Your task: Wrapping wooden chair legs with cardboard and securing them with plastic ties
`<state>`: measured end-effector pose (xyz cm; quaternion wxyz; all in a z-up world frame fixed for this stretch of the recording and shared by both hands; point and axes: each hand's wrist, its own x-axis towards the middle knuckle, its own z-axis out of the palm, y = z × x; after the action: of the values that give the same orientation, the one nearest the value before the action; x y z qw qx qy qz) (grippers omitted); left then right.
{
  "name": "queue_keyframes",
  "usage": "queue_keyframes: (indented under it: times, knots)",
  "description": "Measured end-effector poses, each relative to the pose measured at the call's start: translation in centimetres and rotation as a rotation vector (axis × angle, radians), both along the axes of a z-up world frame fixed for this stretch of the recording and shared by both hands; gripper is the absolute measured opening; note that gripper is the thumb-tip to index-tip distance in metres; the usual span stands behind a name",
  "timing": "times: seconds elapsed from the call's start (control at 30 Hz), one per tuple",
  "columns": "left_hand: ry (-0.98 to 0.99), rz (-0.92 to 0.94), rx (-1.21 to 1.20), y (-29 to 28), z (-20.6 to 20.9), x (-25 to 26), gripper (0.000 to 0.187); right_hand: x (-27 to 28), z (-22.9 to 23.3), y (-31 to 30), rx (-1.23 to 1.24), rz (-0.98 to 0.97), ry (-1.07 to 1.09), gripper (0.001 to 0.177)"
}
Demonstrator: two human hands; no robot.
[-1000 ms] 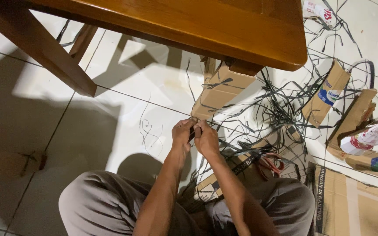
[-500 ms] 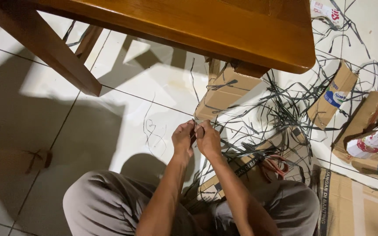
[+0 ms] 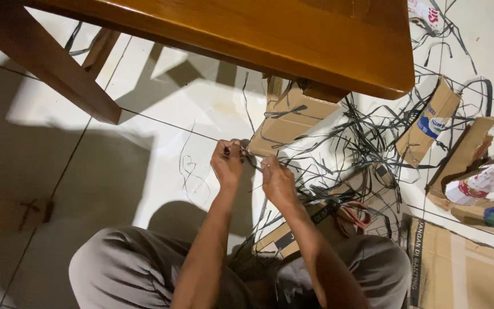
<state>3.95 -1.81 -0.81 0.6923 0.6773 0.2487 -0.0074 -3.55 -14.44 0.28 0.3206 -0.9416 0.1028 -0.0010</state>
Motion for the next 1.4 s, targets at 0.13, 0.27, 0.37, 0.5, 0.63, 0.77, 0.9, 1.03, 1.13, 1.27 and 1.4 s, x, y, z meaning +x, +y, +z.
queue_keyframes:
  times: [0.13,0.27,0.37,0.5,0.63,0.77,0.9,1.03,1.13,1.27,1.4]
  knots:
    - [-0.010,0.117,-0.217,-1.1,-1.1,0.4,0.010,0.4,-0.5,-2.5,-0.010,-0.022,0.074,0.012]
    - [0.068,0.144,-0.495,-0.6,0.5,-1.2,0.007,0.8,-1.4,-2.1,-0.015,-0.018,0.133,0.015]
    - [0.126,0.185,-0.656,-0.8,1.0,-2.0,0.008,0.8,-1.7,-2.0,-0.059,0.017,0.153,0.017]
    - [0.117,0.264,-0.788,-1.4,-0.2,-1.9,0.005,-0.6,2.8,-1.1,-0.068,0.081,0.105,0.026]
    - [0.107,0.199,-0.763,-1.8,0.3,-2.5,0.009,1.2,-1.2,-3.1,-0.108,0.107,0.043,0.018]
    - [0.138,0.109,-0.688,-2.1,2.2,-3.6,0.005,3.1,-2.9,-4.2,-0.157,0.146,0.017,0.020]
    - [0.188,0.055,-0.705,-2.8,2.9,-5.2,0.007,3.3,-3.7,-5.4,-0.193,0.330,-0.012,0.014]
    - [0.181,0.032,-0.688,-3.3,2.5,-6.0,0.007,4.4,-4.6,-6.1,-0.151,0.301,0.012,0.013]
    - [0.220,-0.019,-0.615,-3.1,4.0,-6.1,0.006,4.3,-4.1,-6.4,-0.189,0.342,0.028,0.015]
    - [0.177,-0.127,-0.346,-2.7,0.5,-5.0,0.010,4.2,-2.9,-6.7,-0.119,0.357,0.098,0.024]
    - [0.008,-0.266,-0.045,-2.0,1.1,-4.4,0.016,4.2,-2.2,-6.8,-0.110,0.395,0.074,0.028]
